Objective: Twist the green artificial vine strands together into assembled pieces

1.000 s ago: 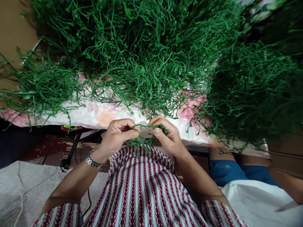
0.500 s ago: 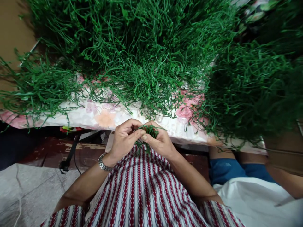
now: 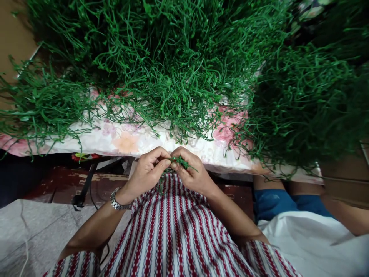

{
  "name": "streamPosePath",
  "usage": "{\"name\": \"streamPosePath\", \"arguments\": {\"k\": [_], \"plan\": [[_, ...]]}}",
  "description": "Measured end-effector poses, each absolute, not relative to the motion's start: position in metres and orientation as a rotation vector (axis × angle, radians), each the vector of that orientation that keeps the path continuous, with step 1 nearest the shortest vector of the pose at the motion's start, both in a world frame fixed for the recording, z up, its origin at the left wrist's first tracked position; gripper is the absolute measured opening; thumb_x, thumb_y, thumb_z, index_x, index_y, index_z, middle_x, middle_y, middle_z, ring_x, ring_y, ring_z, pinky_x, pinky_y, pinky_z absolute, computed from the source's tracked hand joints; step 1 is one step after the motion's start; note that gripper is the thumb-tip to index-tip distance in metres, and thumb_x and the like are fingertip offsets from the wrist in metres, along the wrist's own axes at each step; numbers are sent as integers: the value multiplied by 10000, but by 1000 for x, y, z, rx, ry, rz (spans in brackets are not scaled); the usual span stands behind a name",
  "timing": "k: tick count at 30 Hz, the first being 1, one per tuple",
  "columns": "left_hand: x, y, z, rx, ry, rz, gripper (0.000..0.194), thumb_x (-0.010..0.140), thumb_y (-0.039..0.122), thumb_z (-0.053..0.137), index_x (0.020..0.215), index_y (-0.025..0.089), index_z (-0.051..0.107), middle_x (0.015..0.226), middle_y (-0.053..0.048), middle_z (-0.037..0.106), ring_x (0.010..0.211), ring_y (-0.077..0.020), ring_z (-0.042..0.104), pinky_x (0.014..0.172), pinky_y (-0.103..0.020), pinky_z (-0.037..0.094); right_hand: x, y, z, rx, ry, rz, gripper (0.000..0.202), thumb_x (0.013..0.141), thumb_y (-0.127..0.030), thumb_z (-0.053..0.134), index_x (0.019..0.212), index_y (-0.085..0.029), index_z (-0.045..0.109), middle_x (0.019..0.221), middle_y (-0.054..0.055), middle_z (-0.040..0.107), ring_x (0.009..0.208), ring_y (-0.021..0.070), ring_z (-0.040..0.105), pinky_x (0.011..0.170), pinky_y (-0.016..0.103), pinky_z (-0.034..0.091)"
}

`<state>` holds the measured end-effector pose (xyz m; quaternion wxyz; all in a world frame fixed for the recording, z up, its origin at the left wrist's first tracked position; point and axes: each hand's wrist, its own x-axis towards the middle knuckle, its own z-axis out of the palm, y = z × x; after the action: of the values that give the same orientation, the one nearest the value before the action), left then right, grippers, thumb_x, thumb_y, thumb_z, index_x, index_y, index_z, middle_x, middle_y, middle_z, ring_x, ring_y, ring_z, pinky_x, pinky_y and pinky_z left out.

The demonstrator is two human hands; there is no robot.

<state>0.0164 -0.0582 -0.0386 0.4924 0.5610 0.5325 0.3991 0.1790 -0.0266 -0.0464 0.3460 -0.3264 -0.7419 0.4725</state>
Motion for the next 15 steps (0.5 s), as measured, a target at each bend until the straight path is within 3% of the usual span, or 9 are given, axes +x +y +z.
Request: {"name": "streamPosePath", "arguments": {"k": [7, 12, 15], "plan": [[11, -54, -32, 1597, 1323, 773, 97, 826, 214, 496, 770, 159, 554, 676, 19, 547, 635, -102, 488, 619, -209, 381, 180, -28, -51, -876, -2052, 1043, 99, 823, -94, 416, 827, -177, 469, 705, 0, 457, 649, 129, 433, 613, 245, 354], [11, -53, -36, 1623, 1354, 741, 89, 808, 198, 486, 769, 158, 556, 668, 16, 549, 629, -109, 497, 616, -215, 381, 181, -29, -53, -867, -2162, 896, 212, 771, -40, 398, 914, -167, 490, 783, 52, 517, 741, 169, 469, 672, 279, 387], [10, -53, -32, 1717, 1349, 728, 105, 801, 163, 475, 722, 159, 544, 639, 24, 520, 607, -101, 477, 603, -215, 360, 183, -28, -48, -839, -2265, 874, 184, 728, -50, 407, 835, -169, 499, 747, 53, 509, 724, 177, 458, 652, 285, 375]]}}
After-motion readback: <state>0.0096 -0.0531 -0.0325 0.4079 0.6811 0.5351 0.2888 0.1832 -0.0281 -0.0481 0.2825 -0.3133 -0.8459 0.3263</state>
